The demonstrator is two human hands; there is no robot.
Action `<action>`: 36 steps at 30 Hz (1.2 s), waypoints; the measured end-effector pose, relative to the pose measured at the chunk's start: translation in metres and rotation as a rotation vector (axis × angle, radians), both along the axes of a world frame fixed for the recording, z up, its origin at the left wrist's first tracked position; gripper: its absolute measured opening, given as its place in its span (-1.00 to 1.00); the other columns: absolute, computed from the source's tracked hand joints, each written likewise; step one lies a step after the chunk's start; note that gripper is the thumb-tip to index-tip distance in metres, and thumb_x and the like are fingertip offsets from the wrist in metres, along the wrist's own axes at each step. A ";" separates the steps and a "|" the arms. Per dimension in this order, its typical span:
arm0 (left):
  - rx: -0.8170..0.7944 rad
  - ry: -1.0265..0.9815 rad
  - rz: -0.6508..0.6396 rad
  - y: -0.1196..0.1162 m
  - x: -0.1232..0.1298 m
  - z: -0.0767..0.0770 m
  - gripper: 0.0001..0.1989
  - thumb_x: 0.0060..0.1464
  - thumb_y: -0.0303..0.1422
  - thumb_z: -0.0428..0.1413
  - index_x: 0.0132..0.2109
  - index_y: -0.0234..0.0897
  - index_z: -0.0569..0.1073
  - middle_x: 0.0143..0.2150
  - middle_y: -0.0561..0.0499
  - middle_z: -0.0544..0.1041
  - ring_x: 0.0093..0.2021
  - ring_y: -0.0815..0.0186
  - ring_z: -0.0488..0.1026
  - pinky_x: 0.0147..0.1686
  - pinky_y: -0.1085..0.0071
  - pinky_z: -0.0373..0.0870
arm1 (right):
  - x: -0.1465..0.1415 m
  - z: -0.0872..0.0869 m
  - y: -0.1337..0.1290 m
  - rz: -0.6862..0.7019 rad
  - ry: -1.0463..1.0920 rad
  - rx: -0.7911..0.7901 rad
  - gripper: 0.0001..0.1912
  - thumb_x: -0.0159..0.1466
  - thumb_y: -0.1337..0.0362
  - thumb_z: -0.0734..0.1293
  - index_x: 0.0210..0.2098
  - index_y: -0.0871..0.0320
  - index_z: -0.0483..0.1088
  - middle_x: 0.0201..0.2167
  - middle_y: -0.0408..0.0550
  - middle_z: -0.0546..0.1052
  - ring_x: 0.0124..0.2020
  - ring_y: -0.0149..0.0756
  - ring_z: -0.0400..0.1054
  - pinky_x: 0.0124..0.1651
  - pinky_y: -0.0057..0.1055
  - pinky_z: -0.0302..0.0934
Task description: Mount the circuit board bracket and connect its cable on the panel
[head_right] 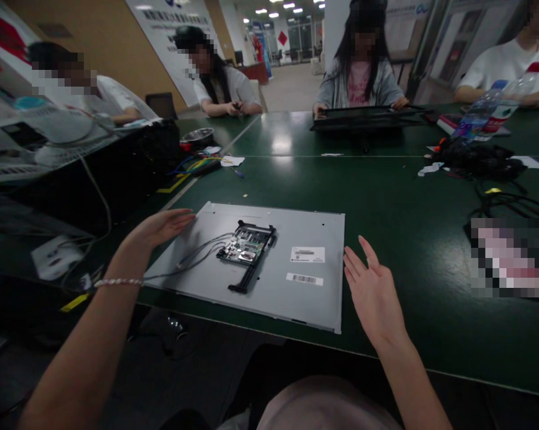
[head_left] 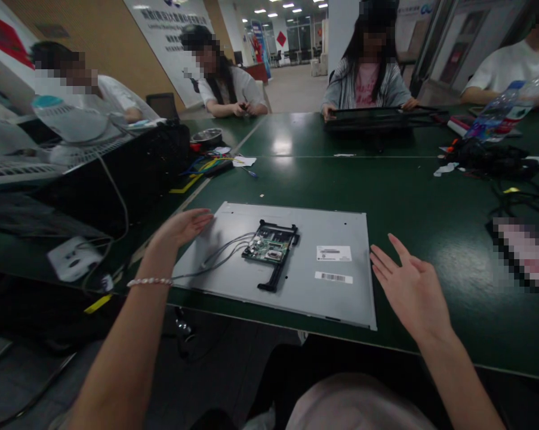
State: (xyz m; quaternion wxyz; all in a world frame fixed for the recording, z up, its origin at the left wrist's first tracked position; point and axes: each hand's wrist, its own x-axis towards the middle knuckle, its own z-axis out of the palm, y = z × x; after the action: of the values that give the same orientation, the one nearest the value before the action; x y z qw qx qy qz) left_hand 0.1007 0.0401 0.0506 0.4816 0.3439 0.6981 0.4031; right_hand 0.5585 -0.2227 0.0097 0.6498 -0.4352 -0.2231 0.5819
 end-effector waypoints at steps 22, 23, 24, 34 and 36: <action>0.165 -0.153 -0.059 -0.038 0.023 -0.018 -0.82 0.18 -0.46 0.02 -0.13 -0.38 0.49 -0.06 -0.26 0.56 0.08 0.18 0.48 0.12 0.32 0.40 | 0.022 -0.011 -0.021 -0.191 -0.042 -0.043 -0.34 0.19 0.06 0.33 0.27 -0.05 0.20 0.28 0.03 0.31 0.28 -0.09 0.21 0.39 -0.09 -0.14; 0.175 -0.170 -0.079 -0.039 0.023 -0.020 -0.82 0.18 -0.47 0.02 -0.13 -0.38 0.48 -0.06 -0.26 0.57 0.07 0.19 0.49 0.12 0.33 0.41 | 0.024 -0.010 -0.022 -0.202 -0.050 -0.044 -0.34 0.18 0.07 0.34 0.26 -0.06 0.20 0.29 0.02 0.30 0.28 -0.09 0.21 0.40 -0.08 -0.14; 0.186 -0.181 -0.096 -0.039 0.023 -0.022 -0.81 0.17 -0.48 0.02 -0.11 -0.38 0.48 -0.06 -0.25 0.57 0.06 0.19 0.50 0.12 0.33 0.41 | 0.027 -0.010 -0.023 -0.205 -0.055 -0.046 -0.34 0.18 0.08 0.34 0.26 -0.07 0.21 0.30 0.00 0.29 0.29 -0.10 0.21 0.40 -0.09 -0.14; 0.207 -0.010 -0.164 -0.062 0.021 -0.028 -0.81 0.09 -0.40 0.17 -0.11 -0.29 0.53 0.10 -0.15 0.51 0.22 0.18 0.37 0.28 0.36 0.21 | 0.033 -0.022 -0.026 -0.169 -0.029 -0.084 -0.35 0.18 0.12 0.34 0.26 -0.06 0.20 0.21 -0.04 0.40 0.33 -0.22 0.13 0.41 -0.18 -0.17; 0.214 -0.006 -0.162 -0.066 0.023 -0.028 -0.82 0.09 -0.41 0.16 -0.13 -0.29 0.54 0.10 -0.13 0.51 0.23 0.18 0.35 0.31 0.34 0.17 | 0.031 -0.021 -0.024 -0.160 -0.030 -0.088 -0.35 0.18 0.10 0.32 0.26 -0.08 0.19 0.19 -0.06 0.43 0.33 -0.22 0.14 0.41 -0.16 -0.18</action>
State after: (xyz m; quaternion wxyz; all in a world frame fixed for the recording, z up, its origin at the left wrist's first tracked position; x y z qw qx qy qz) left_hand 0.1241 -0.0254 0.0228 0.4751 0.4475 0.6197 0.4359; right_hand 0.5894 -0.2472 -0.0117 0.6710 -0.4887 -0.1715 0.5306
